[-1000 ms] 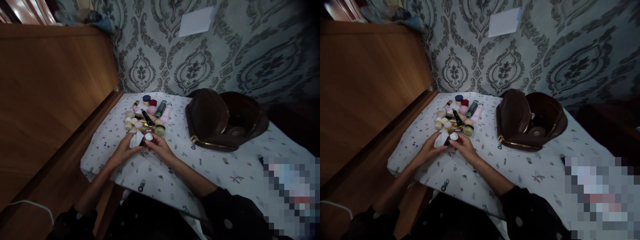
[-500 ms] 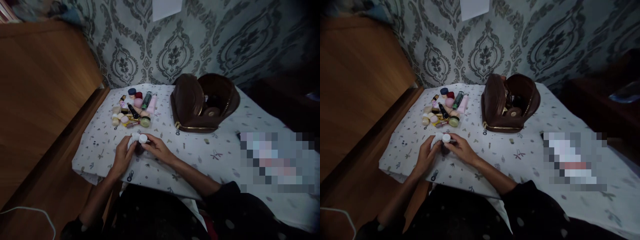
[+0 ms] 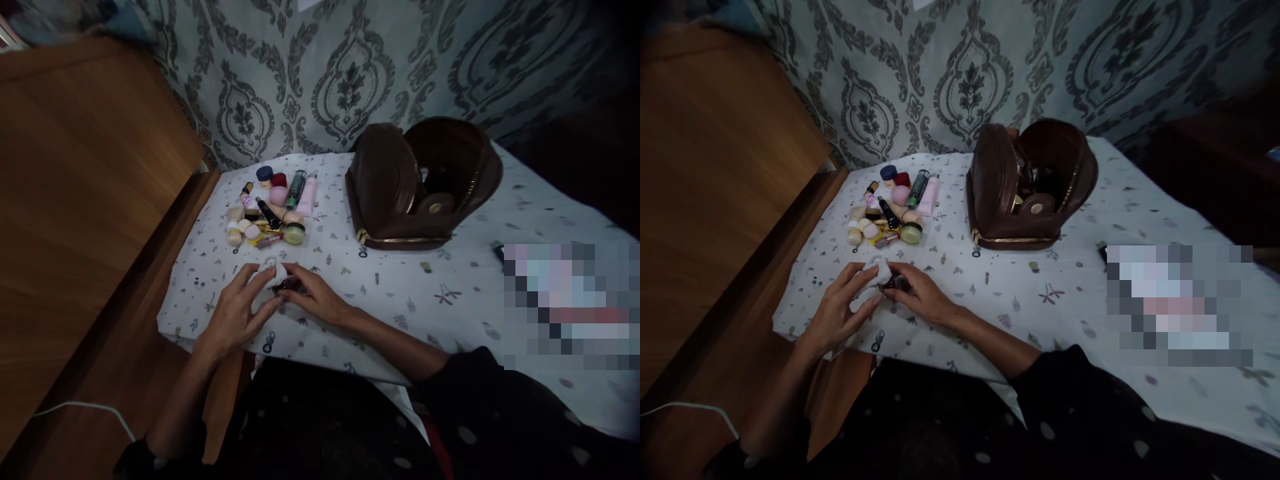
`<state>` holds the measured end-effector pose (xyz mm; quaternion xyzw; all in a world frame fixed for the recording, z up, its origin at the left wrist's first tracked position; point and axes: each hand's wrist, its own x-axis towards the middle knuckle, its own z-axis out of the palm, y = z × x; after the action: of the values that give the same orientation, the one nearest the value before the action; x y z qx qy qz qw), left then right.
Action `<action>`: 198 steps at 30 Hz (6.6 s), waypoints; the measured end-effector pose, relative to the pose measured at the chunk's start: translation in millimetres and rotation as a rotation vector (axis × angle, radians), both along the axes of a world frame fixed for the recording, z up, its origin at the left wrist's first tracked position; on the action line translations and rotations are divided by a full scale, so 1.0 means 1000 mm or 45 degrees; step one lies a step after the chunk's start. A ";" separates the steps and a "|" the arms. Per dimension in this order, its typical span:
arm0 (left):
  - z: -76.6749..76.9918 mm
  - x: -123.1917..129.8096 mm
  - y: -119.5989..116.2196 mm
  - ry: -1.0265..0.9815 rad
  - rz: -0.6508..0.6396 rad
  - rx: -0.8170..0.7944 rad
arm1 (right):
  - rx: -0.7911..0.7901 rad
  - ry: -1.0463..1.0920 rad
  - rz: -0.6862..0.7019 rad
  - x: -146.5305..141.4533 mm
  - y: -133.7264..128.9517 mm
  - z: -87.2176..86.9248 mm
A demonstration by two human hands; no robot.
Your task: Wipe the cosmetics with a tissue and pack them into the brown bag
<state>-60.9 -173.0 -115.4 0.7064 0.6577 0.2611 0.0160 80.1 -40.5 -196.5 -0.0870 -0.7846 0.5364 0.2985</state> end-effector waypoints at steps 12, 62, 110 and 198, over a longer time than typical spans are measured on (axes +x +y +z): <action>-0.026 0.023 0.011 0.344 0.425 0.304 | -0.106 0.007 -0.020 -0.004 -0.001 -0.008; -0.054 0.015 0.017 -0.505 0.252 0.194 | 0.132 0.073 -0.298 0.017 0.008 0.012; -0.046 0.027 0.022 -0.136 0.187 0.197 | -0.006 0.014 -0.310 0.025 0.027 0.011; -0.051 -0.010 0.002 0.119 -0.045 -0.042 | -0.136 0.005 -0.342 0.025 0.038 0.007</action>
<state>-71.3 -171.5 -166.6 0.7289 0.6494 0.2167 0.0015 105.1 -2.7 -189.4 -0.2059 -0.7357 0.5328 0.3640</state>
